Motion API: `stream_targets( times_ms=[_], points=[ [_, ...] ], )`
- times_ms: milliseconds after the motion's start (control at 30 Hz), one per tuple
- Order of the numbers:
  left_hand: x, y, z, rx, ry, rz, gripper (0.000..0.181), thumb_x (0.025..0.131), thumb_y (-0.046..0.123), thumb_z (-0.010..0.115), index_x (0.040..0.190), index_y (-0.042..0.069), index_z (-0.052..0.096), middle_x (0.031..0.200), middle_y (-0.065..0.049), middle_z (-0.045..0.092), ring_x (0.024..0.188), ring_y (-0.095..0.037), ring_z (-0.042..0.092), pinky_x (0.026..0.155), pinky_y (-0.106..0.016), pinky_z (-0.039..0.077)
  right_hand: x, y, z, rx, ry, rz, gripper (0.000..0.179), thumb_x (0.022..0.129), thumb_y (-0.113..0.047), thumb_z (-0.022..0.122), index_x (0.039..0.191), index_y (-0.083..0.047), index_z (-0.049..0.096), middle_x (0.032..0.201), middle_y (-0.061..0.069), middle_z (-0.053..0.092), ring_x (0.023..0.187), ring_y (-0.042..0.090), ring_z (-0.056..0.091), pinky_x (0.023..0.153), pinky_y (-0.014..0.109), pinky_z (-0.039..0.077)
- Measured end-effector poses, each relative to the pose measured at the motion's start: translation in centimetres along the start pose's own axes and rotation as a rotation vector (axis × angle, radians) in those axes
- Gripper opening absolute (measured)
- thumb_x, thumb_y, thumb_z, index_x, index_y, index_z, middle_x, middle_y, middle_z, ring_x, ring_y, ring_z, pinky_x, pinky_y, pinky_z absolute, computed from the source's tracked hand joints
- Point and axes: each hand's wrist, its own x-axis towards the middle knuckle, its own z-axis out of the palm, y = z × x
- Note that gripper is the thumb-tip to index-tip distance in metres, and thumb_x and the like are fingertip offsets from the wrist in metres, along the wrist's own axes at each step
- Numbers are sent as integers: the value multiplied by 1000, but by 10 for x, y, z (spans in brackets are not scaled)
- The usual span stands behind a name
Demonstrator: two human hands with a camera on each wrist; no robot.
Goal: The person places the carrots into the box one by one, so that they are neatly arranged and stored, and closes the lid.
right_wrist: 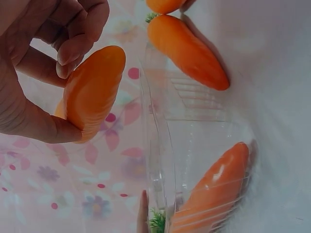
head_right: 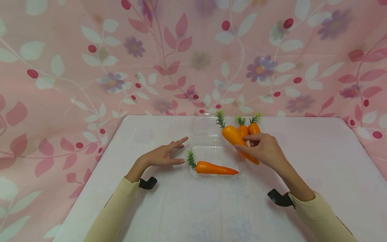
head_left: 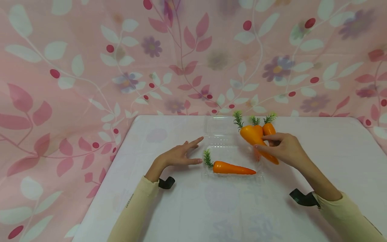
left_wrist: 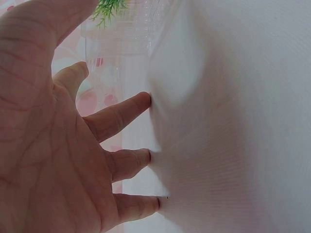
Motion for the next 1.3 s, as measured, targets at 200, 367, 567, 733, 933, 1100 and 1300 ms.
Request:
stream_targets(
  times_ms=[200,367,567,733,933,1100,1300],
  points=[
    [0,0,0,-3,4,-5,94,84,67,64,158,42,13,152,3,43,147,-41,10,115,-59,13,1,-2,5,-13,-13,16,62,79,-52,80,113,0,72,80,9,53,72,25,49,47,27,39],
    [0,1,0,-5,6,-3,94,84,67,64,158,41,13,152,2,43,147,-42,11,115,-59,13,2,-6,7,-11,-20,14,63,78,-54,80,113,-1,73,81,9,53,75,26,49,48,27,40],
    [0,0,0,5,3,2,94,83,68,64,158,42,12,152,2,43,146,-42,11,115,-59,13,2,-9,12,19,-30,-2,63,78,-52,81,114,-1,73,81,8,56,77,25,50,50,26,42],
    [0,0,0,8,4,8,94,84,67,64,158,42,12,152,1,43,146,-43,11,114,-60,14,4,-11,15,31,-30,-11,65,77,-52,81,118,-3,72,82,7,60,75,25,52,52,27,46],
    [0,0,0,12,4,9,94,84,67,63,158,42,11,152,2,42,146,-43,11,114,-59,14,7,-13,20,38,-29,-30,62,76,-52,82,115,-4,74,80,6,59,77,24,53,56,27,48],
    [0,0,0,10,2,6,94,84,67,64,158,42,12,152,1,42,146,-43,11,115,-59,13,9,-16,24,53,-49,-42,58,76,-50,83,111,-5,75,78,6,56,75,24,51,53,25,44],
    [1,1,0,10,-2,2,94,84,67,64,158,42,12,152,1,42,146,-43,10,114,-60,14,11,-17,30,83,-67,-43,52,76,-46,84,108,-5,76,76,6,55,73,24,51,51,25,41]
  ],
)
